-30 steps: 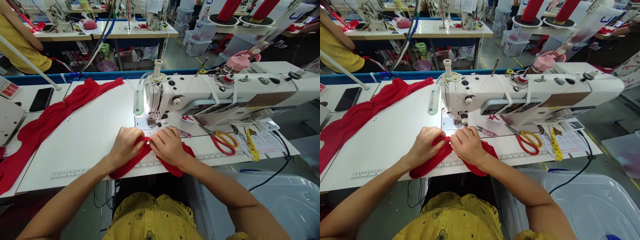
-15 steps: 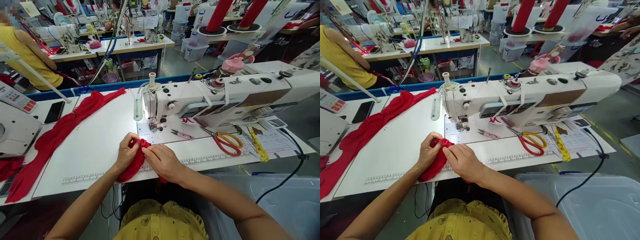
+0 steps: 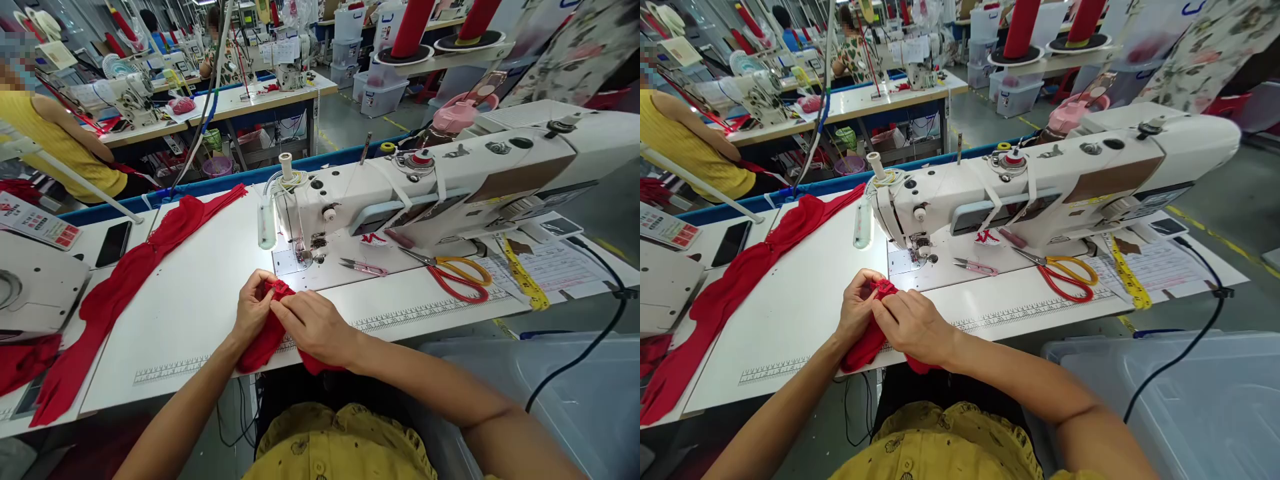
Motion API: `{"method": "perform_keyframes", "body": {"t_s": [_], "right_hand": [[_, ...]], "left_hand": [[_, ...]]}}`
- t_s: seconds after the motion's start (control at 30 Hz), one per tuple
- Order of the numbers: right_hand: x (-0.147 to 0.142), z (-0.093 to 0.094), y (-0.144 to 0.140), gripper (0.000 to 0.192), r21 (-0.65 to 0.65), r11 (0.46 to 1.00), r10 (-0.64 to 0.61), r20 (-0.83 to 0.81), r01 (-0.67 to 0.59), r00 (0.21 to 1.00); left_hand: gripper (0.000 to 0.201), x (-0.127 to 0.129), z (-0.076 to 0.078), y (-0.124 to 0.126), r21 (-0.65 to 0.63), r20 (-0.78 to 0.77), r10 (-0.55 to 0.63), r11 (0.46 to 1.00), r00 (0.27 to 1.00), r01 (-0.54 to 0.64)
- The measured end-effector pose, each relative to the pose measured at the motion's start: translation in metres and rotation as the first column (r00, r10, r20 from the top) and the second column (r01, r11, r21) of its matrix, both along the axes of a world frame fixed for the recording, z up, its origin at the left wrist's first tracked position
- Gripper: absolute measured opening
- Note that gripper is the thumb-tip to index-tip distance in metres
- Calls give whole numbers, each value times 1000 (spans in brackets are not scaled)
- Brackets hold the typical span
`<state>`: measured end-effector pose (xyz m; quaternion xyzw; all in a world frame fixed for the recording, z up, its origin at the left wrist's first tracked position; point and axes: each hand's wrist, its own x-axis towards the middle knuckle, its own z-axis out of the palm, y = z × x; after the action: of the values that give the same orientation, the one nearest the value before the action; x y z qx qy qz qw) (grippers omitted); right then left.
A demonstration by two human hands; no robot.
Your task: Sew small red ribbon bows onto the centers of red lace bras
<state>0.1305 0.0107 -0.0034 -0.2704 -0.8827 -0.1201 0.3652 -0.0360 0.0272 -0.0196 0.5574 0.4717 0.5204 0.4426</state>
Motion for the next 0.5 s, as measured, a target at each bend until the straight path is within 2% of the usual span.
{"method": "perform_keyframes", "body": {"t_s": [0.1,0.23,0.37,0.5], "right_hand": [[0,-3,2,21,17,1000,-18,-12,19,1000],[-1,-9,3,19,10,999,-49,-16,49,999],[-4,-13,1,17,-36,999,-39,18,39,999],[4,-9,-5,19,-158,985,56,-50,-63,997]], "left_hand": [[6,-4,2,0,-23,-10,-29,999,1000,29],[24,-9,7,0,-81,40,-111,990,993,113],[27,-6,14,-3,-181,-176,-147,977,973,115],[30,-10,20,-8,-254,-295,-147,965,944,71]]}}
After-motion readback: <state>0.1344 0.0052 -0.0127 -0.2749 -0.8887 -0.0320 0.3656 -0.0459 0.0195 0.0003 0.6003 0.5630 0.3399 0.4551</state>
